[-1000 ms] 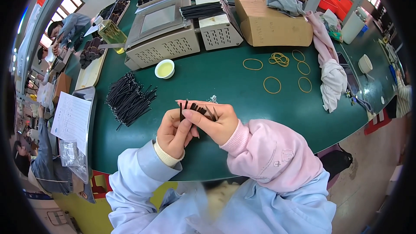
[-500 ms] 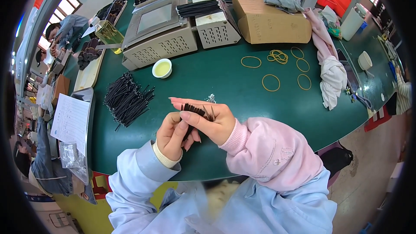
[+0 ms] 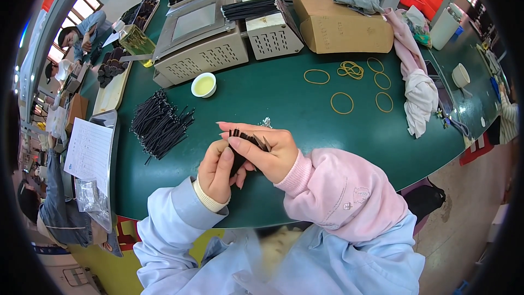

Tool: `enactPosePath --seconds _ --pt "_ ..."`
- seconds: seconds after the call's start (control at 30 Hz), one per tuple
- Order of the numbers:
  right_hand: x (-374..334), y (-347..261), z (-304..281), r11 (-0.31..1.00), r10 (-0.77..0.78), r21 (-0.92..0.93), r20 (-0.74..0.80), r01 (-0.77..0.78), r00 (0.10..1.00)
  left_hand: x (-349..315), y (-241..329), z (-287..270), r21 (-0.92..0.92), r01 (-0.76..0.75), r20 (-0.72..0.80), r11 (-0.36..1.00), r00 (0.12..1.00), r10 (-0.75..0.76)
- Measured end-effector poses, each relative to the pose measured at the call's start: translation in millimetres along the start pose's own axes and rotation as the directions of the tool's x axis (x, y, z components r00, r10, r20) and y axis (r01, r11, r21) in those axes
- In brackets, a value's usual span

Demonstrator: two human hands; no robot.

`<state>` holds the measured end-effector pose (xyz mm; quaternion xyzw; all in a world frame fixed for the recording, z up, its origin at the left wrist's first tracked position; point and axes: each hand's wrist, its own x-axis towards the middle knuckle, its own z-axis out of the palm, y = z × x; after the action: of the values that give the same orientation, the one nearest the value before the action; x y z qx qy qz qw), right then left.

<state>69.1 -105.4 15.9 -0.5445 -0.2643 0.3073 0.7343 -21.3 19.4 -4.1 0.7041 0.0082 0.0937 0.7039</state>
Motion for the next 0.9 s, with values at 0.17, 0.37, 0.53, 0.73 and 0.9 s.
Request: enactPosePath --seconds 0.17,0.37,0.53,0.73,0.9 --pt "-2.4 -2.4 6.8 0.998 -0.034 -0.045 -0.046 0.032 0.998 2.2 0.8 -0.2 0.017 -0.007 -0.018 1.0 1.0 0.007" --pt "2.5 19.0 5.3 0.899 -0.336 -0.311 -0.034 0.309 0.941 2.5 -4.1 6.7 -0.226 0.003 -0.076 0.974 0.997 -0.021" --pt "-2.3 11.1 10.5 0.965 -0.222 -0.168 -0.119 0.2 0.968 0.9 3.3 9.1 -0.417 0.062 -0.142 0.907 0.981 -0.133" --pt "0.1 3.1 -1.0 0.735 -0.445 -0.547 0.06 0.402 0.894 -0.1 -1.5 0.7 -0.472 0.16 -0.113 0.867 0.964 -0.24" --pt "2.6 10.1 -3.1 0.653 -0.534 -0.592 0.082 0.472 0.842 -0.4 2.0 2.8 -0.491 0.162 -0.118 0.856 0.961 -0.25"
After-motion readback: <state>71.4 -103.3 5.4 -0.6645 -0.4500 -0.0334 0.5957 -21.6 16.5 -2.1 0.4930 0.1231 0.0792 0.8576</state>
